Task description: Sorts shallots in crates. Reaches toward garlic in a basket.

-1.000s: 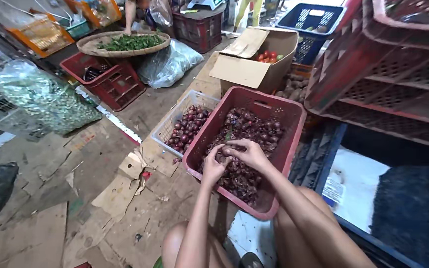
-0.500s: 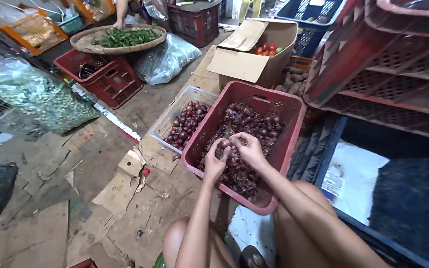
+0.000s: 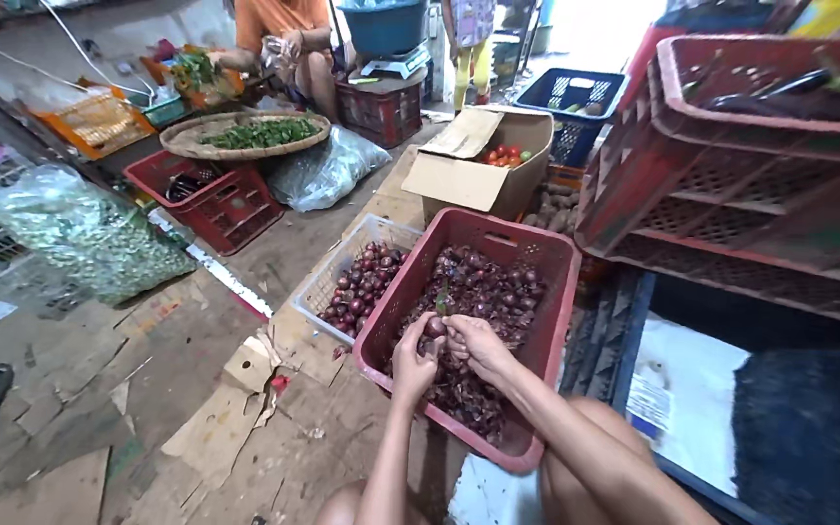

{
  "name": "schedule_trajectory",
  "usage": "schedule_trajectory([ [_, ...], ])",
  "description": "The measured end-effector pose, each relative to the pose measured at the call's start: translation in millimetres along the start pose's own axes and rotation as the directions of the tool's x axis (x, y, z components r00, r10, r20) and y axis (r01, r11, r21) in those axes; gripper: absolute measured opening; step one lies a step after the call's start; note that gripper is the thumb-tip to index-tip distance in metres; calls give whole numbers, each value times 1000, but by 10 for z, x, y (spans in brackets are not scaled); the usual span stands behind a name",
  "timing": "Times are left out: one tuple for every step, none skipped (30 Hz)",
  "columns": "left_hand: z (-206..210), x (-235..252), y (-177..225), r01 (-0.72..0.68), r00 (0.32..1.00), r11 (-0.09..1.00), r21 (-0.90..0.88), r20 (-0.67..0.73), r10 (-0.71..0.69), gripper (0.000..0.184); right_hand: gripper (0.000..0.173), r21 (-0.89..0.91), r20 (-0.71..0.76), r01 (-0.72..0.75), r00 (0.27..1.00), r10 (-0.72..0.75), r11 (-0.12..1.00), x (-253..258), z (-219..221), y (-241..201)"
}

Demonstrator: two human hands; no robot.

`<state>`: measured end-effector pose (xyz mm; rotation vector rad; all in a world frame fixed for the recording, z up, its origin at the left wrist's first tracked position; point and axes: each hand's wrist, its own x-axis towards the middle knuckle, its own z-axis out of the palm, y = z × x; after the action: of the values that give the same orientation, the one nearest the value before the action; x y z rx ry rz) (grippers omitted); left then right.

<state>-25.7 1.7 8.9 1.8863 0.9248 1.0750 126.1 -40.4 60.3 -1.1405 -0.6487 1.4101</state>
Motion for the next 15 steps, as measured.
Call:
schedule_trajectory([
  [8, -1, -7, 4, 1000, 999, 47, -20, -3, 47, 33, -124, -67, 40, 997, -49, 992, 18, -11, 2],
  [1, 0, 5, 14, 999, 997, 73, -48, -10, 48, 35, -333, -131, 61, 985, -110, 941, 30, -46, -21],
  [-15, 11, 23, 28, 996, 997, 75, -90, -21, 48, 36, -561, -171, 33, 973, -154, 827, 51, -107, -64],
  [-38, 31, 48, 37, 990, 998, 43, -137, -31, 48, 34, -745, -177, -21, 970, -168, 667, 72, -184, -129],
  [-69, 52, 73, 44, 983, 999, -14, -177, -46, 50, 33, -862, -168, -64, 972, -164, 504, 85, -261, -183],
  [-101, 65, 94, 53, 975, 996, -75, -209, -68, 52, 53, -918, -166, -93, 973, -159, 385, 92, -321, -204],
  [-131, 71, 105, 65, 967, 991, -120, -239, -92, 54, 81, -942, -171, -107, 969, -180, 317, 90, -351, -205],
  [-157, 81, 114, 78, 958, 987, -137, -266, -112, 56, 93, -946, -164, -90, 961, -221, 310, 95, -359, -202],
  [-173, 77, 116, 96, 949, 986, -133, -286, -131, 60, 88, -932, -138, -36, 955, -261, 361, 87, -352, -193],
  [-179, 70, 120, 119, 941, 985, -124, -301, -151, 64, 71, -890, -97, 51, 950, -297, 454, 73, -325, -182],
  [-177, 77, 123, 121, 936, 986, -115, -317, -152, 64, 52, -820, -57, 136, 947, -316, 556, 75, -272, -177],
  [-166, 73, 125, 105, 936, 988, -112, -326, -136, 61, 41, -731, -24, 189, 953, -301, 656, 76, -202, -168],
  [-150, 66, 120, 78, 940, 991, -106, -324, -109, 58, 38, -642, 19, 217, 963, -268, 735, 76, -129, -147],
  [-128, 59, 115, 53, 946, 994, -93, -315, -80, 54, 41, -572, 71, 237, 968, -240, 785, 70, -53, -135],
  [-96, 47, 106, 35, 952, 997, -62, -303, -52, 52, 45, -543, 106, 251, 967, -232, 801, 58, 19, -115],
])
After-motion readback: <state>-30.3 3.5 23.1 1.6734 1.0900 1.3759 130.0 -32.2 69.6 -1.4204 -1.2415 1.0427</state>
